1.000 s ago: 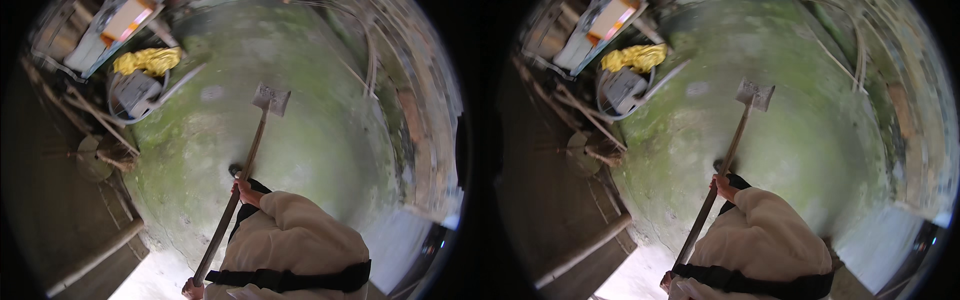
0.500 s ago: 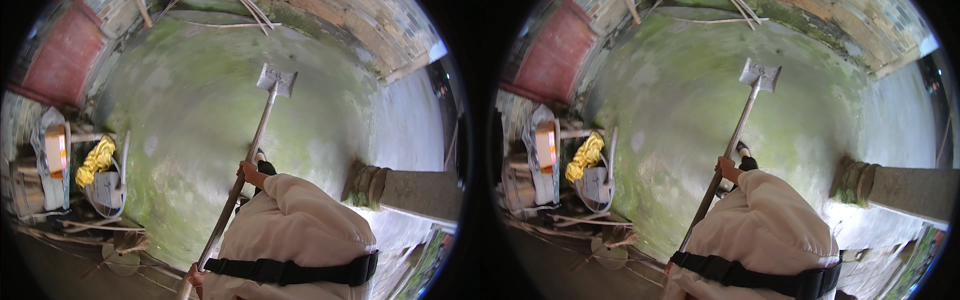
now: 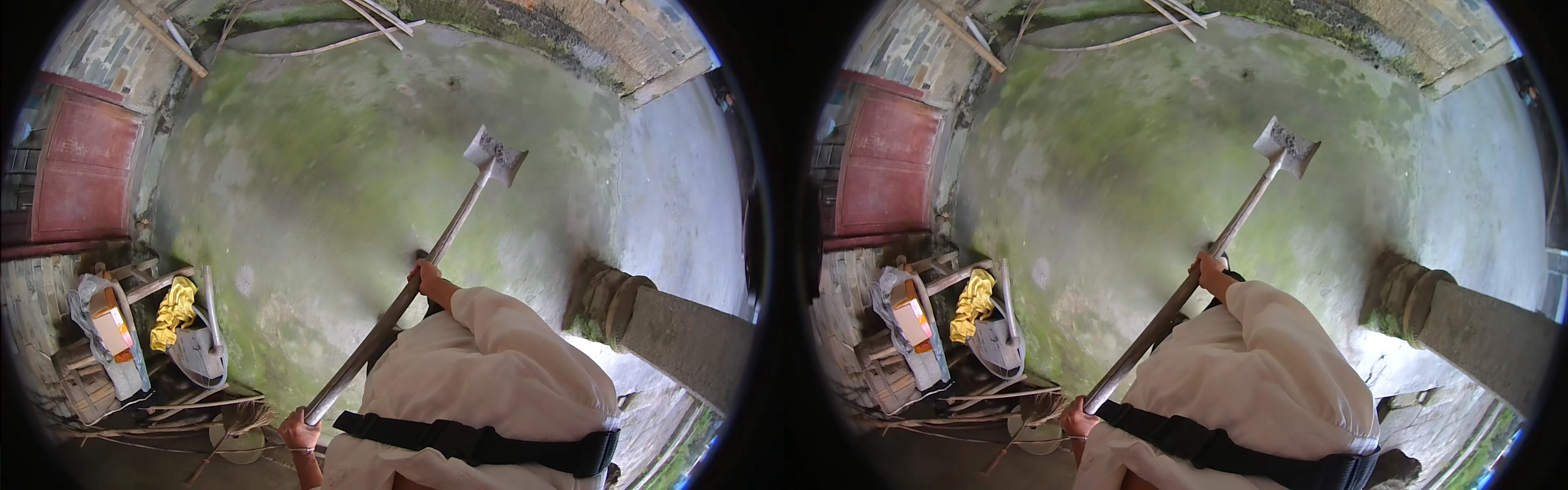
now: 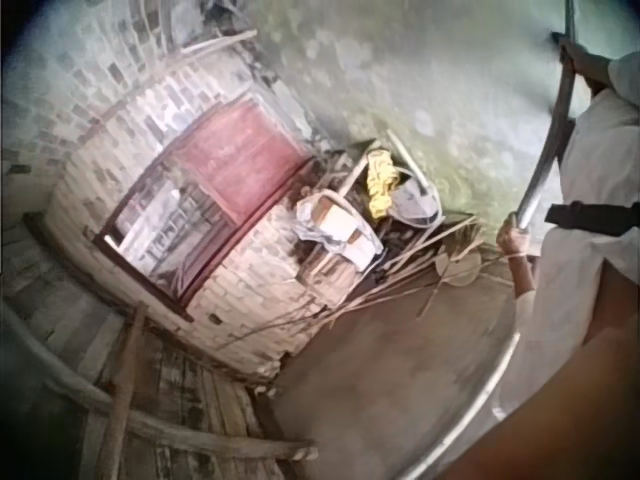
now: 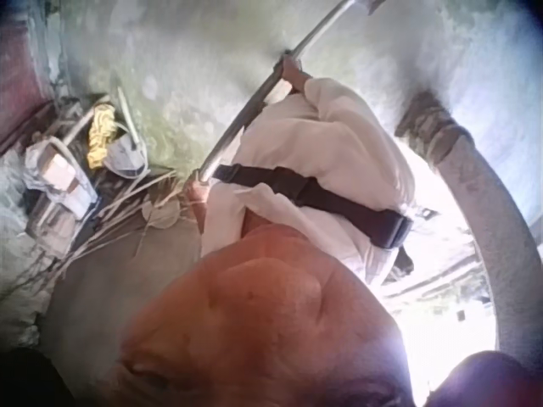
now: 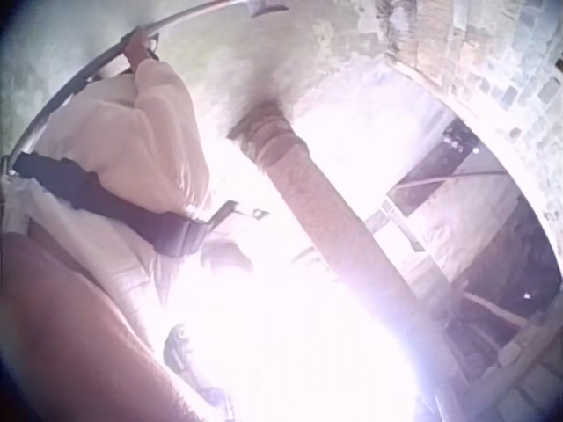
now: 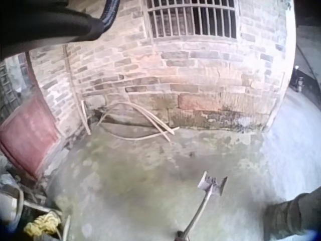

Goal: The person walks around a concrete courtyard and patio area while holding a hoe. They occasionally scrape the ground with the tool but primarily move between different sections of the space.

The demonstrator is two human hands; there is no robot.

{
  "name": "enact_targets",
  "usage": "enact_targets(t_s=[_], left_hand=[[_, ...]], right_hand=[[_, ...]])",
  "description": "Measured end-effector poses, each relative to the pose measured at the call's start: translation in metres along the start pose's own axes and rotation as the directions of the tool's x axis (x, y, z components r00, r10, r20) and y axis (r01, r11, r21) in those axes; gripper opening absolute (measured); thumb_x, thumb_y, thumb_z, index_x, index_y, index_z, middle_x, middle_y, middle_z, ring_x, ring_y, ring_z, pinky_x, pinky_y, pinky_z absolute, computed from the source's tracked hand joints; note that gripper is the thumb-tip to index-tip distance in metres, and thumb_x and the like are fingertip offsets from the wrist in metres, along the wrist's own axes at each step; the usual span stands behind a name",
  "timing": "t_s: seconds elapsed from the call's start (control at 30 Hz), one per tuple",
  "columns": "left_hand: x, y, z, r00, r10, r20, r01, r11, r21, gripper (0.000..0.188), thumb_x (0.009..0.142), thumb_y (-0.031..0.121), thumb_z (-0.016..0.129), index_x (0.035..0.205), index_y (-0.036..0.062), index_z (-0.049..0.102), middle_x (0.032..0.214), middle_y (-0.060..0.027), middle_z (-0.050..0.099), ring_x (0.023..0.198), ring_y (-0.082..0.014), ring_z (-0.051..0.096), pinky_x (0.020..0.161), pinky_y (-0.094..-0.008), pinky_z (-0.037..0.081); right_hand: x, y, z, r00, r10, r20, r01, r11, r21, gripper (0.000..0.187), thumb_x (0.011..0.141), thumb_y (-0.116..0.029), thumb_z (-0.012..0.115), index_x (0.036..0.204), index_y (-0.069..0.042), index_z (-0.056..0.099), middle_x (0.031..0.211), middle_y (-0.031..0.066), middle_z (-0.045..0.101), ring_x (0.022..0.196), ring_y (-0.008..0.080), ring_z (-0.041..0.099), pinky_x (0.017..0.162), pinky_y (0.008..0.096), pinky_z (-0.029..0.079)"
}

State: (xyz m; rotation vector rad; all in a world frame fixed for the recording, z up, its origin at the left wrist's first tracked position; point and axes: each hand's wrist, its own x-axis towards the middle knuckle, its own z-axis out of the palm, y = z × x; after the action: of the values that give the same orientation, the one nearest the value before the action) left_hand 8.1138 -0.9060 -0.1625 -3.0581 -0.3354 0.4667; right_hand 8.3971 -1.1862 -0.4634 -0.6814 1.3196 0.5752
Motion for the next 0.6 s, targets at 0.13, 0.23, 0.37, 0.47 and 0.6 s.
enact_targets(t_s=[0.13,0.23,0.37,0.47,0.6], left_hand=[[0.031,0.028,-0.018,1.0,0.01,-0.021,-0.011,0.999,-0.034,0.03,0.05,0.019,0.068,0.075,0.0112,0.054,0.062,-0.0084,0.054,0.055,-0.0284,0.054,0.05,-0.039,0.043],[0.062,0.039,-0.038,1.0,0.015,-0.019,-0.015,1.0,-0.024,0.03,0.05,0.019,0.068,0.075,0.0112,0.053,0.062,-0.008,0.054,0.055,-0.0281,0.054,0.05,-0.0391,0.043],[0.109,0.05,-0.044,0.995,0.02,-0.102,-0.018,1.0,0.023,0.028,0.05,0.02,0.067,0.072,0.0111,0.052,0.061,-0.0075,0.053,0.055,-0.0276,0.053,0.05,-0.0392,0.042],[0.16,0.059,-0.058,0.998,0.002,-0.071,-0.001,1.0,0.017,0.027,0.051,0.021,0.067,0.07,0.0112,0.051,0.06,-0.0078,0.052,0.054,-0.0275,0.052,0.049,-0.0386,0.041],[0.221,0.07,-0.064,0.998,-0.003,-0.063,0.007,0.998,0.063,0.025,0.052,0.022,0.067,0.069,0.0114,0.052,0.057,-0.0078,0.052,0.051,-0.0278,0.052,0.046,-0.0389,0.04]], right_hand=[[0.027,-0.03,0.011,0.996,0.003,0.093,-0.006,0.999,0.033,0.009,0.066,-0.005,0.051,0.061,-0.003,0.045,0.053,0.0127,0.047,0.046,0.027,0.049,0.045,0.0395,0.046],[0.058,-0.043,0.034,0.988,-0.001,0.158,0.011,0.998,-0.062,0.009,0.066,-0.007,0.052,0.06,-0.003,0.046,0.053,0.0133,0.048,0.045,0.0276,0.049,0.045,0.0393,0.046],[0.054,-0.082,0.085,0.995,0.037,0.093,-0.037,0.999,0.0,0.009,0.065,-0.006,0.053,0.062,-0.001,0.046,0.052,0.0139,0.048,0.044,0.0283,0.049,0.045,0.0383,0.045],[0.064,-0.113,0.125,0.992,0.03,0.122,-0.033,0.999,0.025,0.009,0.064,-0.004,0.053,0.063,-0.001,0.045,0.052,0.0133,0.047,0.045,0.0277,0.05,0.044,0.0383,0.046],[0.077,-0.163,0.167,0.99,0.066,0.128,-0.069,0.998,0.014,0.009,0.065,-0.004,0.052,0.061,-0.001,0.044,0.052,0.0124,0.046,0.044,0.0272,0.05,0.043,0.0377,0.045]])
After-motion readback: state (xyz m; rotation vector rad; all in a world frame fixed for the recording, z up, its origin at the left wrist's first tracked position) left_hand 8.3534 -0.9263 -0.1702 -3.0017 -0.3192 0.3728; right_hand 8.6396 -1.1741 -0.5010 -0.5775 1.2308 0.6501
